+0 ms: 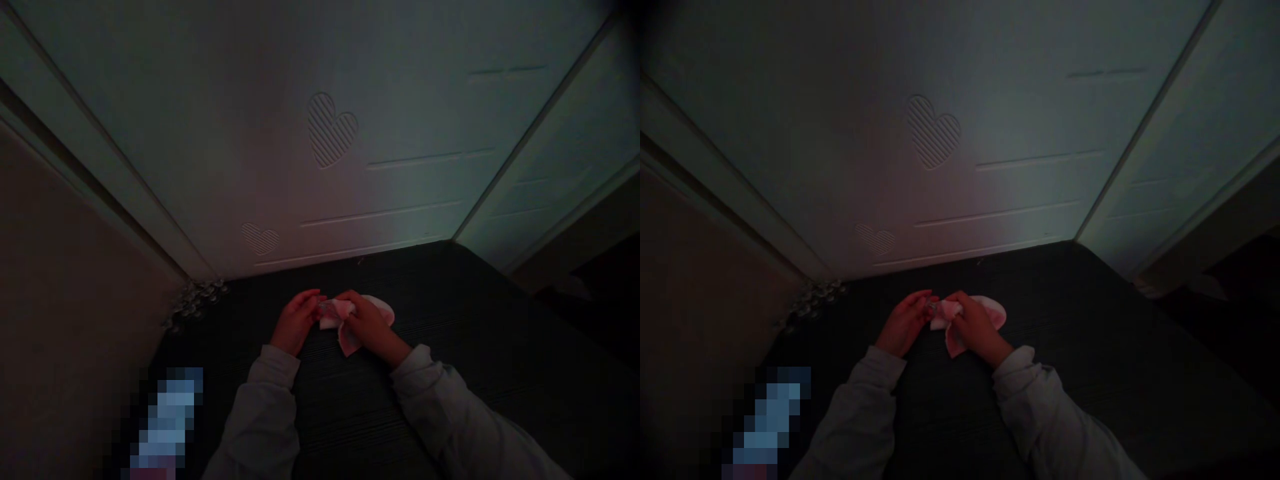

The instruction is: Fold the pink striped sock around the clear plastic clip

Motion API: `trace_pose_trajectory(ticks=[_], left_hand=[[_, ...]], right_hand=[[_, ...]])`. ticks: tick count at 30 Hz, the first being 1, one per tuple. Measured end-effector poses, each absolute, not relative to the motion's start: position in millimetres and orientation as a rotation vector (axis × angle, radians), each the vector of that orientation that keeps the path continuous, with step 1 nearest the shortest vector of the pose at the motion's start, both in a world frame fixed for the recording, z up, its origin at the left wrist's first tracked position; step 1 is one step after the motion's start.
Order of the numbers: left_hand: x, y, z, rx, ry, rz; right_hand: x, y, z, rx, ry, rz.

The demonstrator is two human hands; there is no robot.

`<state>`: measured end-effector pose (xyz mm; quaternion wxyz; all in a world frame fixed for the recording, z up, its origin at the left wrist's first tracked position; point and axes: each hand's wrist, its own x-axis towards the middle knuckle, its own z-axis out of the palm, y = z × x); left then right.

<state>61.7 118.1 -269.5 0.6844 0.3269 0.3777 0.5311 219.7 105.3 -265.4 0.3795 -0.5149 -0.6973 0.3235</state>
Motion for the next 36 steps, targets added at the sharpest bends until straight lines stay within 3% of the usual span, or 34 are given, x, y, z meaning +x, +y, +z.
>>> trace_pose_trajectory(ticks=[14,26,36], left_hand=[[62.4,117.9,-270.1,0.742,0.860,1.175],[59.5,116.7,-264.3,0.720,0.838,1.210],[61.6,116.5,-263.8,0.699,0.849,1.186]], right_hand=[[220.5,105.8,-267.5,-1.309,-1.756,0.938],[217.3,104.7,-267.0,-1.518,-1.831,0.672],[221.3,107.1,-271.5,-1.291,-1.761,0.762]])
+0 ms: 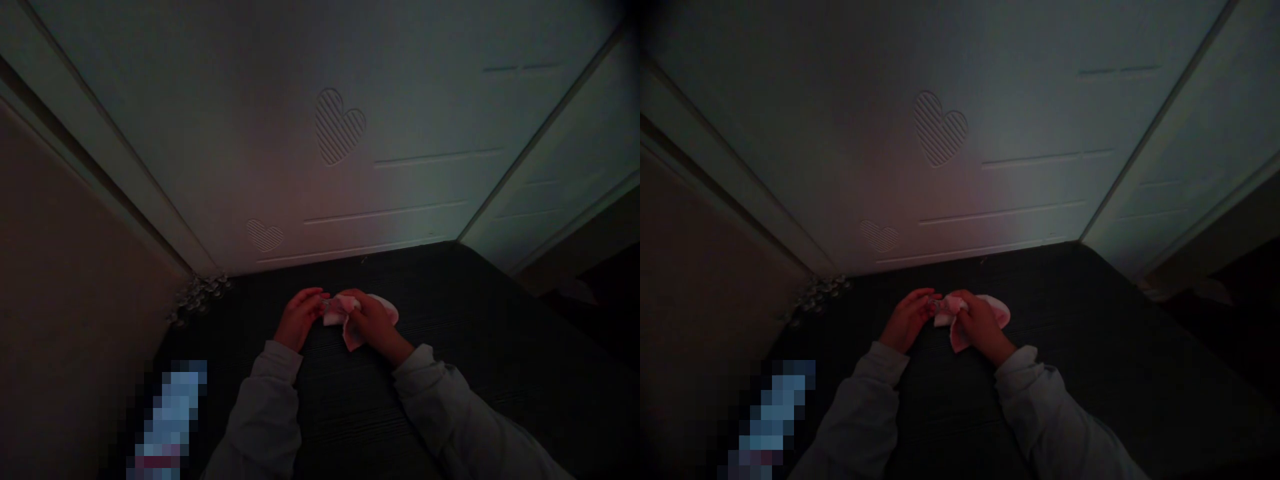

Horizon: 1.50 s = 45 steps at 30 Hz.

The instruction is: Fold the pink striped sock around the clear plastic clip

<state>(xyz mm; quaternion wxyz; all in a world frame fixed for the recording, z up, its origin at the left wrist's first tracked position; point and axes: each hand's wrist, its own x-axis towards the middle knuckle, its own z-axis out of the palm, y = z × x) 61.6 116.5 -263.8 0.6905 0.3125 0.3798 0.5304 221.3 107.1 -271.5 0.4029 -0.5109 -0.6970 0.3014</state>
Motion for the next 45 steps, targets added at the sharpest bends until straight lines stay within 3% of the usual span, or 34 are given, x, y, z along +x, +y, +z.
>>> trace_pose_trajectory(ticks=[14,45], left_hand=[[61.7,117.8,-265.9,0.750,0.893,1.214],[60.4,116.0,-265.5,0.775,0.850,1.164]], right_hand=[[219.7,103.6,-268.5,-1.414,-1.802,0.676],[226.9,110.4,-266.7,-1.328,-1.635,0.910]])
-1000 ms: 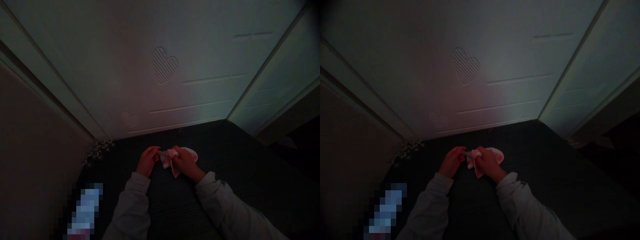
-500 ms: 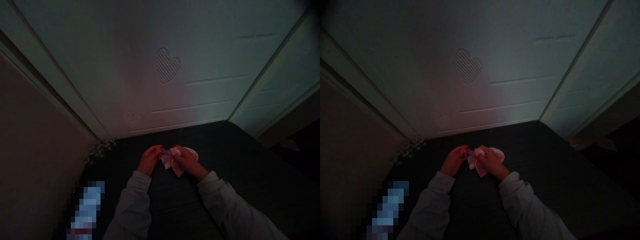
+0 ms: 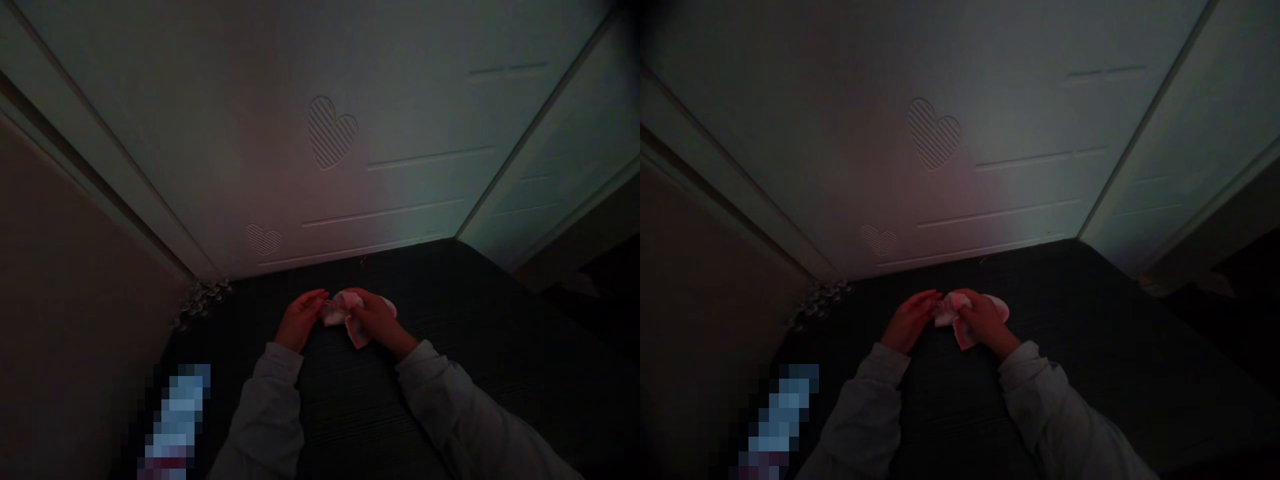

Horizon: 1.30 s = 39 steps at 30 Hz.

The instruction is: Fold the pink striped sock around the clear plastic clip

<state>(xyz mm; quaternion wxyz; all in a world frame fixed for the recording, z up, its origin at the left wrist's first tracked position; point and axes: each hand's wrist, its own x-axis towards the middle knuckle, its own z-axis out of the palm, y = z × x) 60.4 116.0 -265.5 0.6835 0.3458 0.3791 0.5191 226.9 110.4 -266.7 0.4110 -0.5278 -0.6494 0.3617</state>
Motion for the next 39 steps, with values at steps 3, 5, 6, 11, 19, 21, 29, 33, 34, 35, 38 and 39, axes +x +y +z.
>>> trace_pose_trajectory(ticks=[3,5,6,11,19,21,29,33,34,35,38,39], left_hand=[[58.9,116.3,-265.9,0.760,0.827,1.175],[58.4,116.2,-266.3,0.752,0.797,1.185],[58.3,116.0,-266.1,0.751,0.784,1.191],[58.9,114.2,-262.3,0.769,0.746,1.195],[61.4,115.0,-261.5,0.653,0.767,1.185],[61.6,115.2,-261.7,0.659,0.790,1.175],[62.0,115.2,-262.0,0.719,0.860,1.187],[60.8,115.7,-263.3,0.705,0.842,1.176],[60.4,115.7,-263.4,0.692,0.836,1.183],[60.0,115.8,-263.4,0.676,0.830,1.189],[58.7,116.2,-263.1,0.626,0.819,1.203],[58.2,116.6,-263.2,0.611,0.819,1.213]], right_hand=[[225.7,108.1,-263.1,-1.380,-1.685,0.905],[224.4,105.8,-260.0,-1.376,-1.722,0.910],[223.7,104.6,-258.6,-1.366,-1.733,0.914],[223.1,103.1,-258.7,-1.356,-1.724,0.937],[224.4,108.5,-265.3,-1.348,-1.664,0.900],[223.9,107.8,-263.4,-1.334,-1.643,0.921],[224.2,107.7,-265.6,-1.277,-1.712,0.921],[225.7,108.4,-264.2,-1.255,-1.730,0.988],[226.3,108.5,-263.2,-1.243,-1.739,1.016],[226.9,108.6,-262.1,-1.227,-1.749,1.047],[228.8,108.9,-260.0,-1.178,-1.745,1.109],[229.3,109.0,-259.7,-1.167,-1.731,1.118]])
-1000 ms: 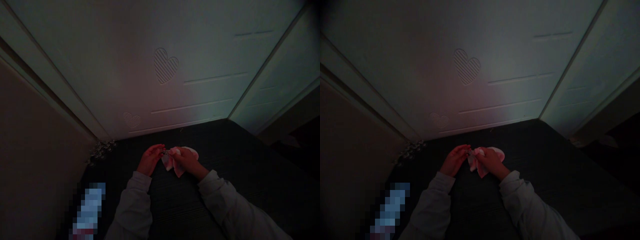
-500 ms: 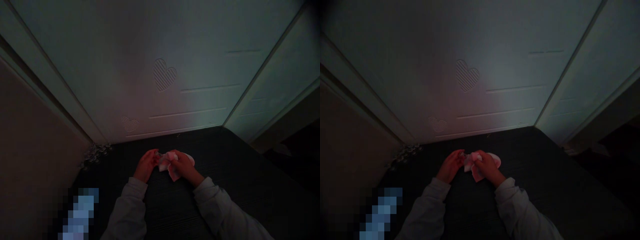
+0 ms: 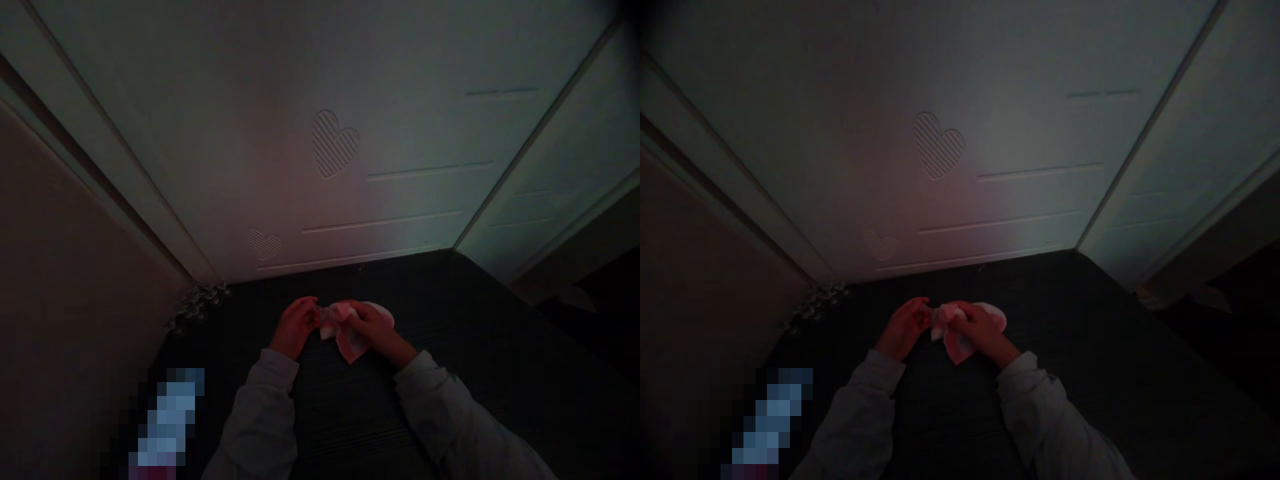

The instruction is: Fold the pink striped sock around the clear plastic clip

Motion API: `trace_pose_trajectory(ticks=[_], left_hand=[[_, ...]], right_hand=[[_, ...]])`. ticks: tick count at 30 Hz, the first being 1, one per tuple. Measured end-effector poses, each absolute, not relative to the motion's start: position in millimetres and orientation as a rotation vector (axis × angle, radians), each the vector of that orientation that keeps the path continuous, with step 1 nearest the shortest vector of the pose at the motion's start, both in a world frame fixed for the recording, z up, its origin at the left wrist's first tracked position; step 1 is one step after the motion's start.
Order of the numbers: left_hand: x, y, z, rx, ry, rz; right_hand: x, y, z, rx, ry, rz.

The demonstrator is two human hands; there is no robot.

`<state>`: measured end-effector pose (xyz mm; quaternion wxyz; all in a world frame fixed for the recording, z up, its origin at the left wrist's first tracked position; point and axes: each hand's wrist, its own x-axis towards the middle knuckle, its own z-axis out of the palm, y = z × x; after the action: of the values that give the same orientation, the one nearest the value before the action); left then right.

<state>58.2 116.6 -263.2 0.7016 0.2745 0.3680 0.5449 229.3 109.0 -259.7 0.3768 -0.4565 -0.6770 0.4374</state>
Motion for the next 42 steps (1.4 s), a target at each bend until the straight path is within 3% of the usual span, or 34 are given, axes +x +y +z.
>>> trace_pose_trajectory(ticks=[7,17,42], left_hand=[[53.6,120.3,-266.4,0.543,0.840,1.356],[59.8,116.1,-266.2,0.706,0.783,1.162],[63.0,116.0,-263.7,0.692,0.855,1.189]], right_hand=[[228.8,107.5,-260.7,-1.183,-1.721,1.143],[226.6,108.5,-266.9,-1.163,-1.826,1.007],[224.2,111.1,-271.2,-1.237,-1.750,0.939]])
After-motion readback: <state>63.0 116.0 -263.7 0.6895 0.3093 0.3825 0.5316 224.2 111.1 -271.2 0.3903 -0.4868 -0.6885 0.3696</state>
